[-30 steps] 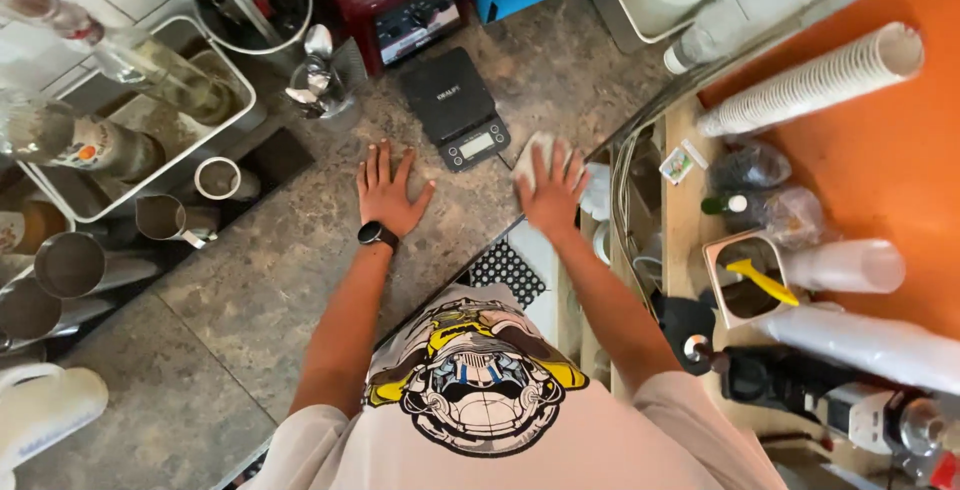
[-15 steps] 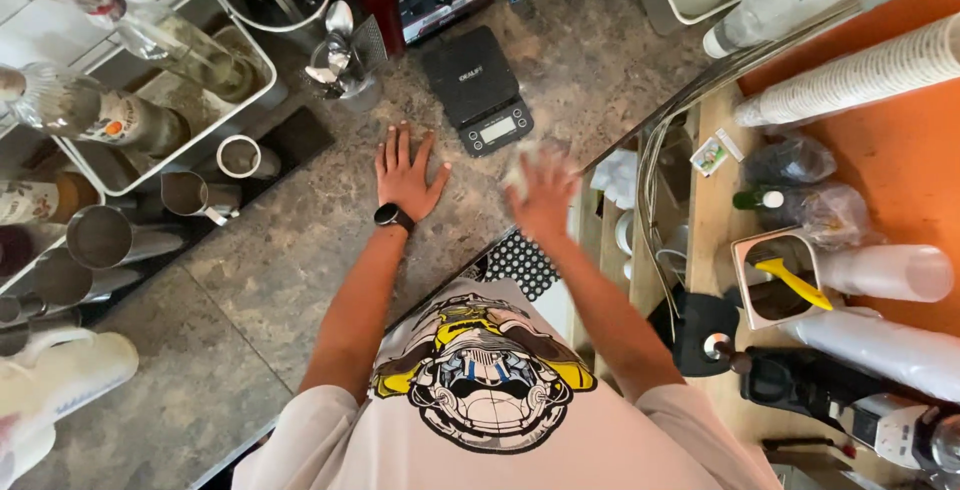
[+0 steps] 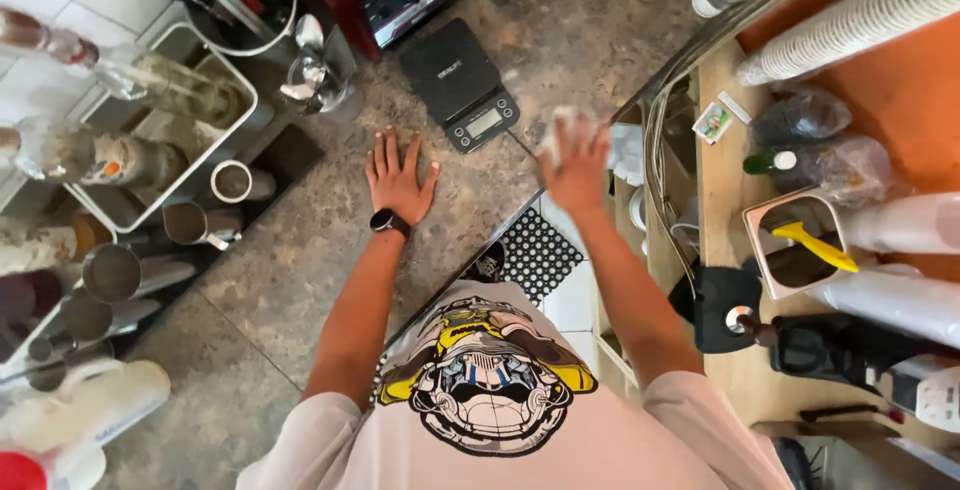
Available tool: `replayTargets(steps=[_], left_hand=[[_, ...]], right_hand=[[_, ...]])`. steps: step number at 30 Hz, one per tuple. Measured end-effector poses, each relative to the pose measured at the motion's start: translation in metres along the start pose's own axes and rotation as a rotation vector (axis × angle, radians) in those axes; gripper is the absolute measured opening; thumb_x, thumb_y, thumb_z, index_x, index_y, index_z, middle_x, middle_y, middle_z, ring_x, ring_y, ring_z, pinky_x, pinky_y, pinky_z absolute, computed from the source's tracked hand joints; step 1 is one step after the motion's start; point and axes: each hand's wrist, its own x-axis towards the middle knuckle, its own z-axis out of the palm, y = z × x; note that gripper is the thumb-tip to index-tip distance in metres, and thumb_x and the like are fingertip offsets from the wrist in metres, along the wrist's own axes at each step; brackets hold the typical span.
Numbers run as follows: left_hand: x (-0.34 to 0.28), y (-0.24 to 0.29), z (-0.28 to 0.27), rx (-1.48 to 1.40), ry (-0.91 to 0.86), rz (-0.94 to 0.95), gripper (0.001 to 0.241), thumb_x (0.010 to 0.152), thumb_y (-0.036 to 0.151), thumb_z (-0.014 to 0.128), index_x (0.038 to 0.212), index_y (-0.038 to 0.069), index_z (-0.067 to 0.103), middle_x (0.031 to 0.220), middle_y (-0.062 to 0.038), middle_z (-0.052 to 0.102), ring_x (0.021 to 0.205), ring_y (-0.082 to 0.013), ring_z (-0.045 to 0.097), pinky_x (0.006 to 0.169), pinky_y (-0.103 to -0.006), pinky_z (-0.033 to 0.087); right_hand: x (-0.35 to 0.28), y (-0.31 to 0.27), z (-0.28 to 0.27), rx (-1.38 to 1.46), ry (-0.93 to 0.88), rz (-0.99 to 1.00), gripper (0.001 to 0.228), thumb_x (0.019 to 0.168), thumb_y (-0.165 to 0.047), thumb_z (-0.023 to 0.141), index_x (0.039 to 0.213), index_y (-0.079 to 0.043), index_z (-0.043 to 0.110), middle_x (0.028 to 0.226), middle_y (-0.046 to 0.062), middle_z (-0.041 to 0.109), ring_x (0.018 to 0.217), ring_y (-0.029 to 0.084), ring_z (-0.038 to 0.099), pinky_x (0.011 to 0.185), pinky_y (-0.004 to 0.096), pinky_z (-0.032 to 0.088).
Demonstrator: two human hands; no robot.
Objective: Wiping down the coffee shop counter, scale, and blender with a cloth.
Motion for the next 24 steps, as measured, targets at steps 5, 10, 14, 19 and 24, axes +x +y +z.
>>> replayTargets(steps=[5, 10, 14, 19, 24], left_hand=[[0.0, 0.001, -0.002, 0.017, 0.013, 0.0, 0.066, 0.107, 0.061, 0.04, 0.164, 0.029, 0.031, 0.17, -0.019, 0.013, 0.157, -0.0415, 0.01, 0.125, -0.0595, 0.012], [-0.001, 0.0, 0.004, 0.011, 0.061, -0.008, 0.067, 0.106, 0.062, 0.041, 0.163, 0.028, 0.034, 0.17, -0.02, 0.017, 0.157, -0.0412, 0.014, 0.125, -0.0598, 0.013], [-0.002, -0.001, 0.004, -0.037, 0.155, 0.048, 0.062, 0.11, 0.058, 0.039, 0.163, 0.025, 0.036, 0.17, -0.023, 0.017, 0.156, -0.0419, 0.017, 0.123, -0.0598, 0.016], [-0.003, 0.005, 0.001, -0.023, 0.19, 0.025, 0.062, 0.108, 0.059, 0.041, 0.16, 0.025, 0.039, 0.17, -0.021, 0.02, 0.156, -0.0422, 0.021, 0.124, -0.0608, 0.019], [-0.002, 0.003, -0.006, 0.004, 0.089, 0.002, 0.065, 0.106, 0.063, 0.038, 0.161, 0.028, 0.035, 0.17, -0.019, 0.021, 0.157, -0.0406, 0.019, 0.125, -0.059, 0.018]], right_hand=[[-0.065, -0.087, -0.006, 0.084, -0.205, -0.431, 0.067, 0.084, -0.056, 0.066, 0.148, -0.036, 0.055, 0.158, 0.008, 0.048, 0.147, 0.052, 0.034, 0.117, 0.073, 0.024], [-0.047, -0.054, 0.01, 0.08, -0.225, -0.511, 0.065, 0.087, -0.062, 0.062, 0.149, -0.045, 0.049, 0.159, -0.005, 0.045, 0.15, 0.034, 0.035, 0.119, 0.06, 0.03], [0.01, 0.031, 0.025, -0.165, -0.104, -0.246, 0.067, 0.095, -0.049, 0.057, 0.159, -0.034, 0.042, 0.16, 0.01, 0.045, 0.149, 0.044, 0.033, 0.12, 0.063, 0.023], [0.069, 0.081, 0.006, -0.089, -0.137, -0.047, 0.064, 0.102, -0.051, 0.045, 0.161, -0.031, 0.035, 0.167, 0.011, 0.031, 0.152, 0.049, 0.022, 0.121, 0.067, 0.018], [0.044, 0.026, 0.004, -0.243, 0.113, -0.288, 0.061, 0.096, -0.054, 0.053, 0.141, -0.013, 0.063, 0.13, 0.024, 0.06, 0.124, 0.053, 0.051, 0.111, 0.067, 0.032]])
